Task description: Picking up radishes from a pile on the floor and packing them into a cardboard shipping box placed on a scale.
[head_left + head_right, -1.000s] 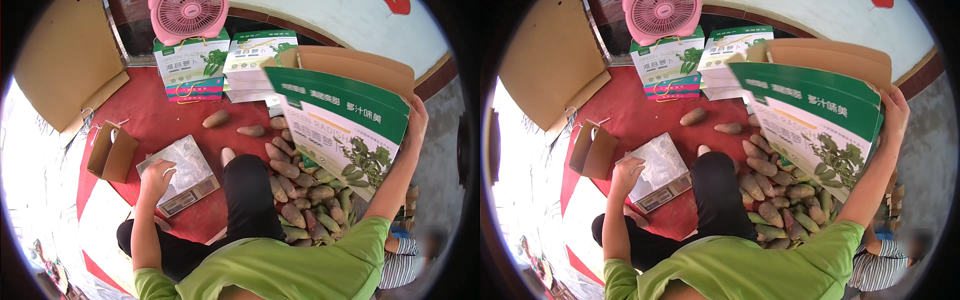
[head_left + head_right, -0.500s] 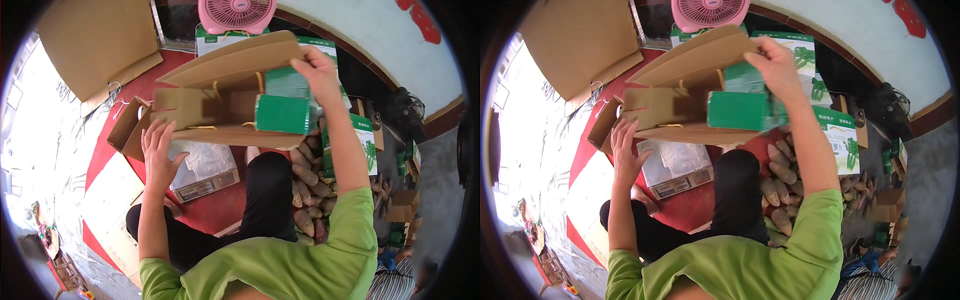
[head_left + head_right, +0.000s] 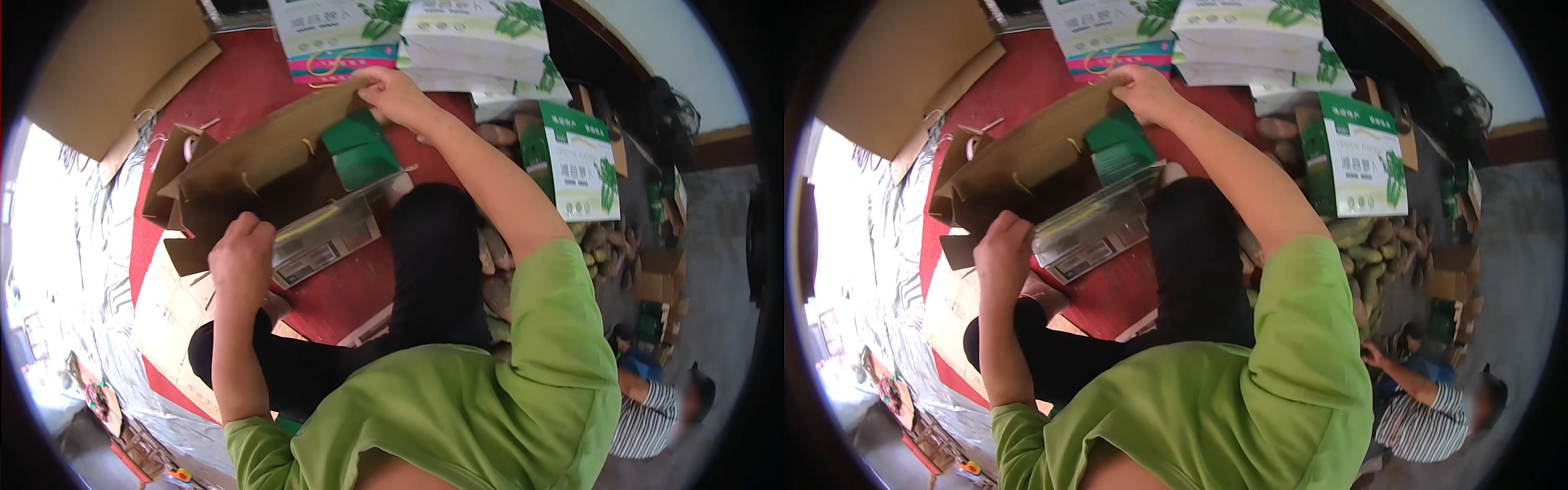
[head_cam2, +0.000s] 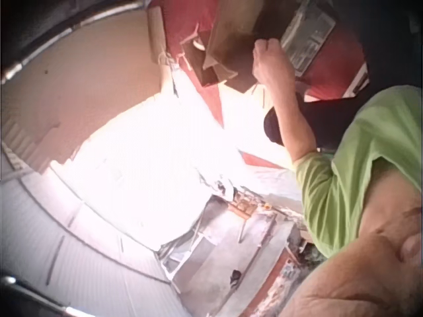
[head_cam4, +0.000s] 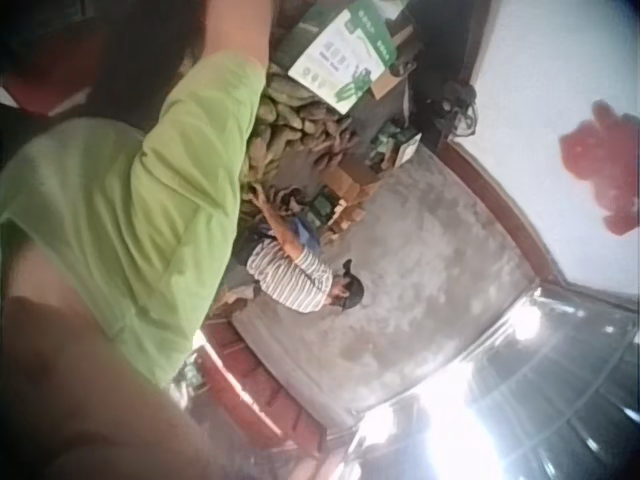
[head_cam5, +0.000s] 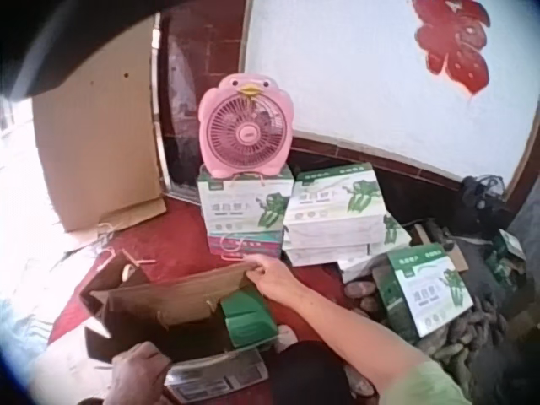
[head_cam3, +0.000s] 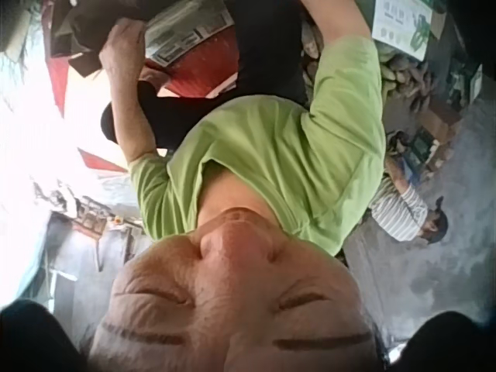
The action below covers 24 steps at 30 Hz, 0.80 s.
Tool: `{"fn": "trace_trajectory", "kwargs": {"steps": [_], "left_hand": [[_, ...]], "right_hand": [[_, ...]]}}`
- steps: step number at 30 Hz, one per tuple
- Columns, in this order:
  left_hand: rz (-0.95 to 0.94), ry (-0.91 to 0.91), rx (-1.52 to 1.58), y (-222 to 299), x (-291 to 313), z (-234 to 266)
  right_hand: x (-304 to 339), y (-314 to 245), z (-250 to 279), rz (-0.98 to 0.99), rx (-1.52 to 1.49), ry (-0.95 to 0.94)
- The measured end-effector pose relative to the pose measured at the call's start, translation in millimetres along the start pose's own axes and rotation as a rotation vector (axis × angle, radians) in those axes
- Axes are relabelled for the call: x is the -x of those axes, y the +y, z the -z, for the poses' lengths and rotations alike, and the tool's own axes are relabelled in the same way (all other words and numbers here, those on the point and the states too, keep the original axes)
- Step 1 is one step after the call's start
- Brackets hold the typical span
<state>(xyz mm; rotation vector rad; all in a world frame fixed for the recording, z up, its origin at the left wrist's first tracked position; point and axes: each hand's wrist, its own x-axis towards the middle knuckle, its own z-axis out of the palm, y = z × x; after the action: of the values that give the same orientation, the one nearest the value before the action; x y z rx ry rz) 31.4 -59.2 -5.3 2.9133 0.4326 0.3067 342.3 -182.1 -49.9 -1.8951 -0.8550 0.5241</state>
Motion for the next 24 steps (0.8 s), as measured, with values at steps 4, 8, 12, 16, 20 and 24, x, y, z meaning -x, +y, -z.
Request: {"fn": "trace_trajectory", "kwargs": {"steps": [4,8,12,16,20,24], "left_hand": [[0.114,-0.011,0.127,-0.3,0.0,2.4],[0.15,-0.088,0.104,5.6,-5.7,5.3],[0.17,-0.154,0.028,4.2,-6.8,3.5],[0.126,-0.153,-0.01,1.2,-6.0,1.3],[0.096,-0.149,-0.035,3.0,-7.6,-0.1],[0.138,-0.204,-0.007,-1.3,-8.3,-0.2]], "right_hand": [[42.6,-0.5,29.3,-0.107,-0.229,0.079],[99.3,22.3,76.5,-0.276,-0.125,0.098],[172.0,83.2,108.9,-0.305,-0.059,0.13],[252.0,119.0,108.6,-0.548,-0.075,0.244],[346.9,229.9,89.8,-0.646,0.117,0.305],[425.9,266.3,70.4,-0.615,0.624,0.096]]}}
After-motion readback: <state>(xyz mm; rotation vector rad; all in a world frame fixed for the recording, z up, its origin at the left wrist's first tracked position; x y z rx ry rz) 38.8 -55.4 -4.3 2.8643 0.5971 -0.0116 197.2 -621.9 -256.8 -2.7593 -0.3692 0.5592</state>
